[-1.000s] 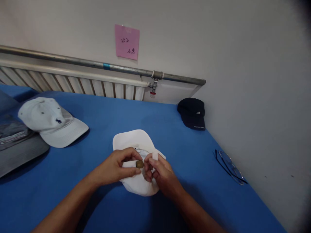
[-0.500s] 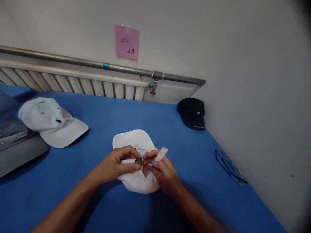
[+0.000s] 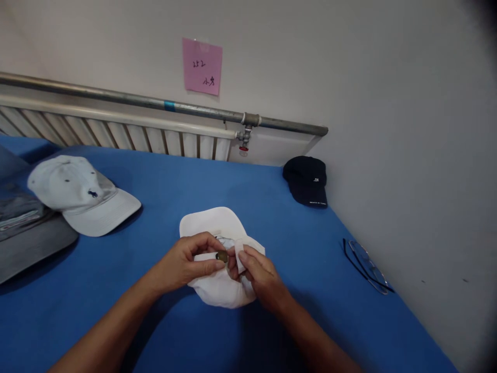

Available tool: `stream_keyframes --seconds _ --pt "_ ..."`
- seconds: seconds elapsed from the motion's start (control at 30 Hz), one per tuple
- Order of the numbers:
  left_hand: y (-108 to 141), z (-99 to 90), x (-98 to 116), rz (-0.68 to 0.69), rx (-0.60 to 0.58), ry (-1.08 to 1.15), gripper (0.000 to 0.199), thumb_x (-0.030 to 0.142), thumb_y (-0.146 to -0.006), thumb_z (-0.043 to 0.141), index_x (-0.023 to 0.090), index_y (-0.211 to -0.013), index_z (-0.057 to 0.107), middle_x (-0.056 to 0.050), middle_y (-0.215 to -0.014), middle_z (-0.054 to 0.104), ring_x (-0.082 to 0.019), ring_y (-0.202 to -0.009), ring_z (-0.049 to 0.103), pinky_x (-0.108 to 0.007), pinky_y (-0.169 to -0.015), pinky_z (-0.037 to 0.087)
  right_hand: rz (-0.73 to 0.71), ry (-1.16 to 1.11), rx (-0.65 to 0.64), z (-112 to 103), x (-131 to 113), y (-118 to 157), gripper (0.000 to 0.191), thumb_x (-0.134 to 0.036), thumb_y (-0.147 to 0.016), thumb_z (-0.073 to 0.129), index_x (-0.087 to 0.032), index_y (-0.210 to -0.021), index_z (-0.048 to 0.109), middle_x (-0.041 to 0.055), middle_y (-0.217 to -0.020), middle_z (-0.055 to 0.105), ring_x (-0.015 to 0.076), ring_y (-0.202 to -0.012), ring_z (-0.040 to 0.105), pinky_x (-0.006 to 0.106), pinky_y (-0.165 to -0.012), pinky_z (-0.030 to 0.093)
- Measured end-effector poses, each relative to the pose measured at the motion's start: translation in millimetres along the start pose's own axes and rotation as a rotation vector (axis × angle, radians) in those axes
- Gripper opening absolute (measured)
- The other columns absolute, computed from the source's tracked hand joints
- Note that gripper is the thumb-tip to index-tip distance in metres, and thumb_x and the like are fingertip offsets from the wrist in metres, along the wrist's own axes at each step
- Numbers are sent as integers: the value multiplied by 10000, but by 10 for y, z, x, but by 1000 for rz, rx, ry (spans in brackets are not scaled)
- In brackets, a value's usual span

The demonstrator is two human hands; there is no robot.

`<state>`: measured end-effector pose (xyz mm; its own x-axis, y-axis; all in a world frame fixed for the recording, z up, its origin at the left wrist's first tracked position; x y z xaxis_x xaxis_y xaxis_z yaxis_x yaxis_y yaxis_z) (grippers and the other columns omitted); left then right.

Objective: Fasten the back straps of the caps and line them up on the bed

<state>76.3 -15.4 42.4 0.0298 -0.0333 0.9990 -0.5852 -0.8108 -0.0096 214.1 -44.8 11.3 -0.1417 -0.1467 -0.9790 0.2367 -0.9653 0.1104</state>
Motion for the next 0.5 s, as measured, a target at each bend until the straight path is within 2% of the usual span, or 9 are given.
stream_keyframes --seconds 0.17,0.33,0.5 --pt "8 -15 -5 -1 16 2 193 267 -771 723 165 -919 652 -31 -875 711 -153 -807 625 -281 -752 477 25 -45 62 -46 6 10 260 -437 -886 546 -188 -892 621 -23 -654 542 109 -546 445 255 -574 351" --pt "11 -32 -28 -3 27 13 199 243 -765 733 164 -931 660 -24 -880 706 -145 -817 622 -270 -767 475 56 -24 -55 8 20 3 299 -403 -879 528 -168 -715 616 7 -668 543 130 -610 467 275 -634 357" --pt "5 -20 -29 -9 20 36 182 231 -757 745 166 -911 674 -10 -850 714 -130 -790 627 -241 -744 476 14 -86 -165 82 -17 -7 297 -366 -879 494 -169 -678 590 5 -648 515 136 -617 445 284 -645 339"
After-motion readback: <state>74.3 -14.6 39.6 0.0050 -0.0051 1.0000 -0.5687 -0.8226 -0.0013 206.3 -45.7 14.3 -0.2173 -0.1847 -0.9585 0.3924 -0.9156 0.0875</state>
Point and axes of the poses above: each hand's wrist, its own y-axis away from the middle knuckle, its own z-axis out of the palm, x = y × z, the point moved 7 cm from there along -y, towards the middle knuckle
